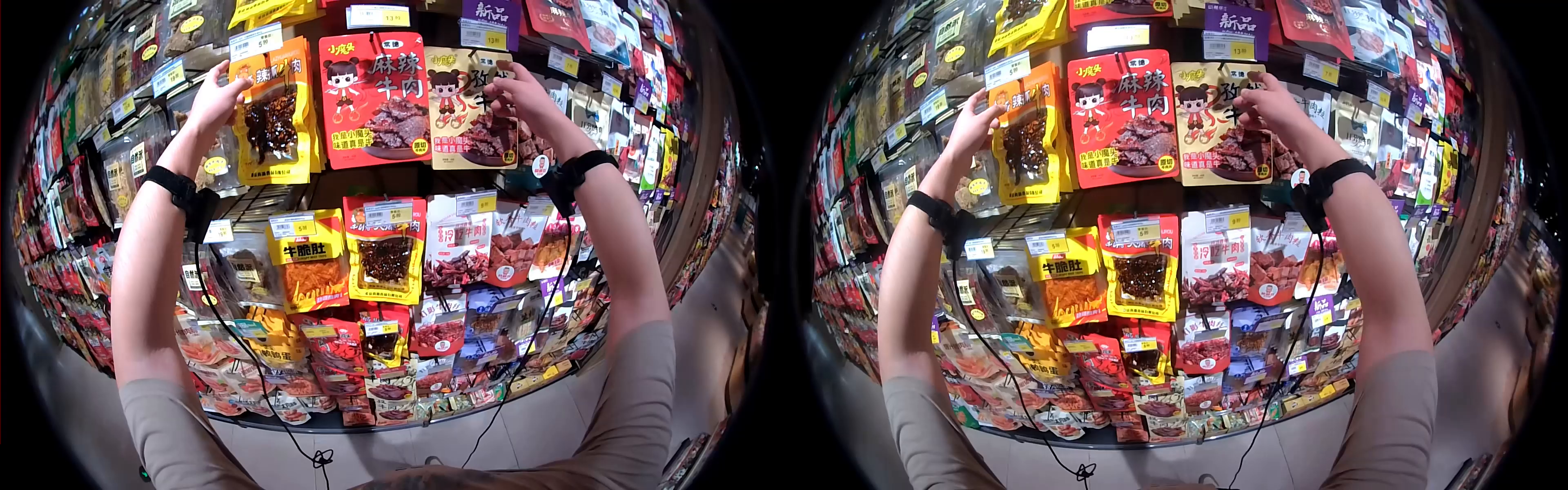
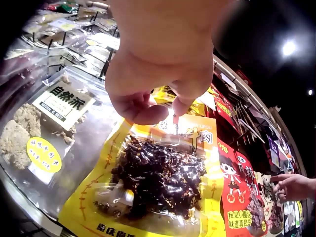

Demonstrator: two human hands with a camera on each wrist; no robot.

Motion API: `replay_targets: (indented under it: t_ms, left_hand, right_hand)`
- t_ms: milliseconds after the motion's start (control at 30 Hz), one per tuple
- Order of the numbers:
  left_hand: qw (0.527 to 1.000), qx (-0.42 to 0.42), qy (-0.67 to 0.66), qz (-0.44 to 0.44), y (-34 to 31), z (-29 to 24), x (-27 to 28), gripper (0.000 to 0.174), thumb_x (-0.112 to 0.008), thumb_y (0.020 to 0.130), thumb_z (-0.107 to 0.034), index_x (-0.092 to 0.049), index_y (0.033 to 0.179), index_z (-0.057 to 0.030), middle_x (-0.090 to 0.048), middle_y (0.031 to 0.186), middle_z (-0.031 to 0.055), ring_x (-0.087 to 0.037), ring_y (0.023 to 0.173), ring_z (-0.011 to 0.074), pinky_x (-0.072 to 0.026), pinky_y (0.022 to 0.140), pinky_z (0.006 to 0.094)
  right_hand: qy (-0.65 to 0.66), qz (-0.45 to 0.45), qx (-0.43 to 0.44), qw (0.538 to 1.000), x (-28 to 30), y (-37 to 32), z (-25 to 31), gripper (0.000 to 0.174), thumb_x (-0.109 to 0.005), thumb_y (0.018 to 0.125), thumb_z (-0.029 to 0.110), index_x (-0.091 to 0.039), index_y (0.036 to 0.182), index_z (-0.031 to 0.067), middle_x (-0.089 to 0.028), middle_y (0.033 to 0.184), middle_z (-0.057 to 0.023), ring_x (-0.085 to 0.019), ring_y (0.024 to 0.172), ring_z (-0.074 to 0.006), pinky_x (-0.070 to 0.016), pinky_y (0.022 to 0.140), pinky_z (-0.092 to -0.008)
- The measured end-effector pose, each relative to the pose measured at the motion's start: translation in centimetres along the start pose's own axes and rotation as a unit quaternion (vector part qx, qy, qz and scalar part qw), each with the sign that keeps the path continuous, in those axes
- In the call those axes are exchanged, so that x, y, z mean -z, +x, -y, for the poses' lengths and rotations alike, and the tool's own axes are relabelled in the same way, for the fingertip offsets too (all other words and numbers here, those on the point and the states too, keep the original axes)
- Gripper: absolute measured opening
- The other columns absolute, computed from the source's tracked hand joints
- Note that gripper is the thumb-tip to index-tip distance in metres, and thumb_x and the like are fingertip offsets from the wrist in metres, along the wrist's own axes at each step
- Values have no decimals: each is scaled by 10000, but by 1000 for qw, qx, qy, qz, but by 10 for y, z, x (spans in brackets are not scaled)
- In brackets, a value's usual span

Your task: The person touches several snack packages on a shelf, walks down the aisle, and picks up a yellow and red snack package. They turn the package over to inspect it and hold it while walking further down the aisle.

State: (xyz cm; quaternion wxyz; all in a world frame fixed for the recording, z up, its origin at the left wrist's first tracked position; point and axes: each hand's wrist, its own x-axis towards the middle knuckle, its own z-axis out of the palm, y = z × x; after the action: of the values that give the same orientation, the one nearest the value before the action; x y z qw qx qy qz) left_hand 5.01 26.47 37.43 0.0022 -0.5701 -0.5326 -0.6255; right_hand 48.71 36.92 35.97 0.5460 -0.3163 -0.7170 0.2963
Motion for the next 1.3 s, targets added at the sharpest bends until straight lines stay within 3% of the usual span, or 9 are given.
replay_targets:
  t_ms: [67, 267, 500, 633, 700, 733, 767, 1033, 1300]
  left_hand:
    - [997, 20, -70, 34, 2, -3, -4, 553, -605, 815, -232, -368, 1311, -171, -488, 677, -55, -393, 501, 30, -316, 439, 185]
    - [987, 36, -145, 59, 10, -8, -18, 192, -574, 862, -266, -507, 1021, -182, -510, 696, -54, -397, 501, 19, -312, 431, 155]
    - [949, 51, -297, 91, 12, -9, -31, 137, -503, 905, -236, -489, 1010, -149, -539, 736, -21, -411, 484, 29, -331, 432, 151]
    - [955, 67, -278, 79, 15, -10, -37, 133, -458, 922, -235, -479, 1021, -149, -543, 755, -15, -424, 505, 37, -345, 443, 163]
    - [961, 70, -257, 74, 10, -13, -41, 134, -451, 923, -237, -480, 1019, -149, -542, 755, -16, -425, 509, 39, -348, 444, 166]
    - [967, 74, -235, 69, 9, -15, -42, 135, -444, 923, -239, -481, 1017, -149, -542, 756, -17, -426, 513, 40, -351, 446, 168]
    - [967, 74, -235, 70, 11, -13, -41, 135, -444, 923, -239, -481, 1017, -149, -542, 756, -17, -426, 513, 40, -351, 446, 168]
    - [961, 46, -265, 67, 29, -2, -36, 145, -480, 896, -275, -488, 974, -153, -528, 728, -22, -447, 523, 49, -382, 454, 200]
    - [967, 76, -232, 66, 20, -7, -40, 174, -417, 903, -258, -476, 1047, -180, -527, 705, -36, -435, 519, 53, -368, 494, 216]
  right_hand:
    - [27, 5, 5, 1000, -3, 8, -1, 446, -475, 889, 153, -309, 1300, 102, -566, 935, -63, -543, 668, -102, -478, 638, -283]
    - [160, 2, 34, 987, -7, 27, -4, 436, -430, 879, 52, -295, 1289, 117, -582, 880, -105, -546, 563, -106, -494, 551, -300]
    - [166, 23, 17, 986, -18, 35, -2, 306, -405, 904, 88, -363, 1206, 61, -590, 855, -101, -543, 553, -104, -483, 546, -273]
    - [181, 68, -4, 981, -21, 46, -4, 211, -402, 912, 99, -415, 1105, 15, -603, 856, -117, -556, 543, -115, -481, 521, -277]
    - [161, 95, -18, 982, -22, 48, -4, 209, -399, 914, 108, -420, 1104, 22, -610, 823, -102, -560, 534, -112, -480, 515, -276]
    - [160, 102, -24, 982, -21, 49, -1, 354, -373, 924, 101, -316, 1273, 81, -584, 820, -108, -575, 535, -113, -514, 532, -293]
    - [160, 102, -24, 982, -20, 48, 0, 354, -373, 924, 101, -316, 1273, 81, -584, 820, -108, -575, 535, -113, -514, 532, -293]
    - [126, 87, 23, 988, -18, 36, 7, 293, -448, 925, 189, -413, 1189, 68, -597, 750, -59, -556, 510, -88, -496, 517, -264]
    - [103, 96, 1, 990, -20, 40, 6, 181, -454, 894, 110, -403, 1068, 124, -571, 710, -51, -551, 503, -111, -467, 485, -260]
